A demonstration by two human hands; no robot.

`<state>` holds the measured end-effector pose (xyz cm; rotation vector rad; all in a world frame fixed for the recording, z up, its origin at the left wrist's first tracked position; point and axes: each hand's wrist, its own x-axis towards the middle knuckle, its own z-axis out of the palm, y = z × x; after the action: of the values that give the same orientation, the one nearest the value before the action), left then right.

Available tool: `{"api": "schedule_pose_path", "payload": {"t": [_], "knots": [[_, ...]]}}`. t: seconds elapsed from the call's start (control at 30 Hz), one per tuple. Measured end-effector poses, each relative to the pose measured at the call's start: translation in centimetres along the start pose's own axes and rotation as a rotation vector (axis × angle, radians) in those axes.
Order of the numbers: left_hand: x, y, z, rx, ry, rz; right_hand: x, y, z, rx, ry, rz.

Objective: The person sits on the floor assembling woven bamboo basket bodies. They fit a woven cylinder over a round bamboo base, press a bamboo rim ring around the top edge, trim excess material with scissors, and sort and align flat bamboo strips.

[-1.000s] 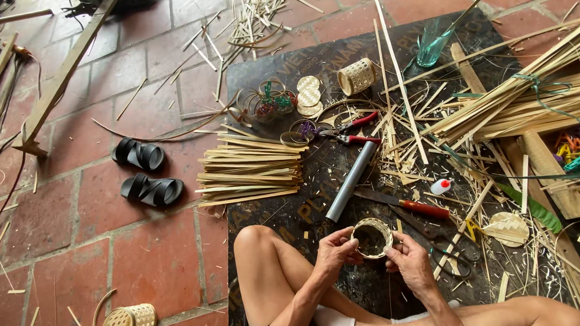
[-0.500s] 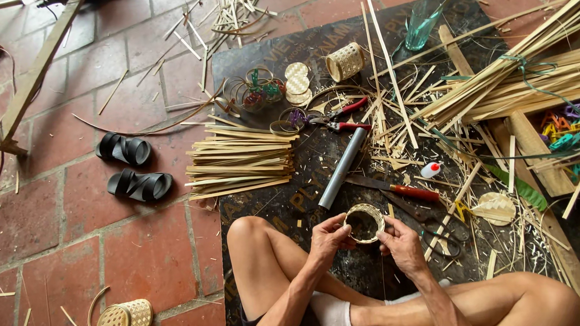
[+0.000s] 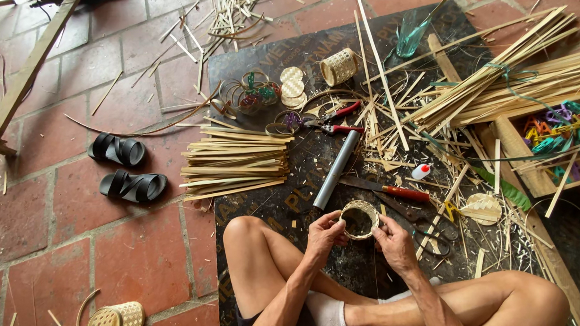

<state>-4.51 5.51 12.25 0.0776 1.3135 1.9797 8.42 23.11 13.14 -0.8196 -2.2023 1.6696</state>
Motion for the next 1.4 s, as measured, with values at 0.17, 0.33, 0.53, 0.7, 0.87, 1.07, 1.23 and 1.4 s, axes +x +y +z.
{"api": "schedule_pose_path", "payload": {"t": [0.17, 0.33, 0.53, 0.7, 0.87, 1.07, 1.23, 1.4], "knots": [[-0.3, 0.3, 0.4, 0.034, 0.022, 0.003, 0.1, 0.0, 0.2, 0.025, -0.004, -0.002], [-0.4, 0.5, 0.9, 0.057, 0.045, -0.03, 0.3, -0.3, 0.0, 0.07, -0.022, 0.089], [-0.8, 0.5, 1.1, 0.135, 0.031, -0.043, 0.2, -1.0, -0.5, 0.132, -0.035, 0.139], [-1.4, 0.6, 1.4, 0.117, 0.002, -0.021, 0.0, -1.3, -0.7, 0.111, -0.04, 0.128], [-1.5, 0.8, 1.6, 0.112, 0.003, -0.029, -0.2, -1.0, -0.5, 0.056, -0.03, 0.114], [-2.1, 1.3, 2.2, 0.109, 0.007, -0.049, -0.4, -0.5, -0.6, 0.044, -0.021, 0.09], [-2.5, 2.1, 3.0, 0.12, 0.021, -0.083, -0.8, -0.8, -0.8, 0.085, -0.013, 0.099], [-2.7, 2.2, 3.3, 0.124, 0.028, -0.088, -1.3, -1.3, -1.0, 0.135, -0.015, 0.102]]}}
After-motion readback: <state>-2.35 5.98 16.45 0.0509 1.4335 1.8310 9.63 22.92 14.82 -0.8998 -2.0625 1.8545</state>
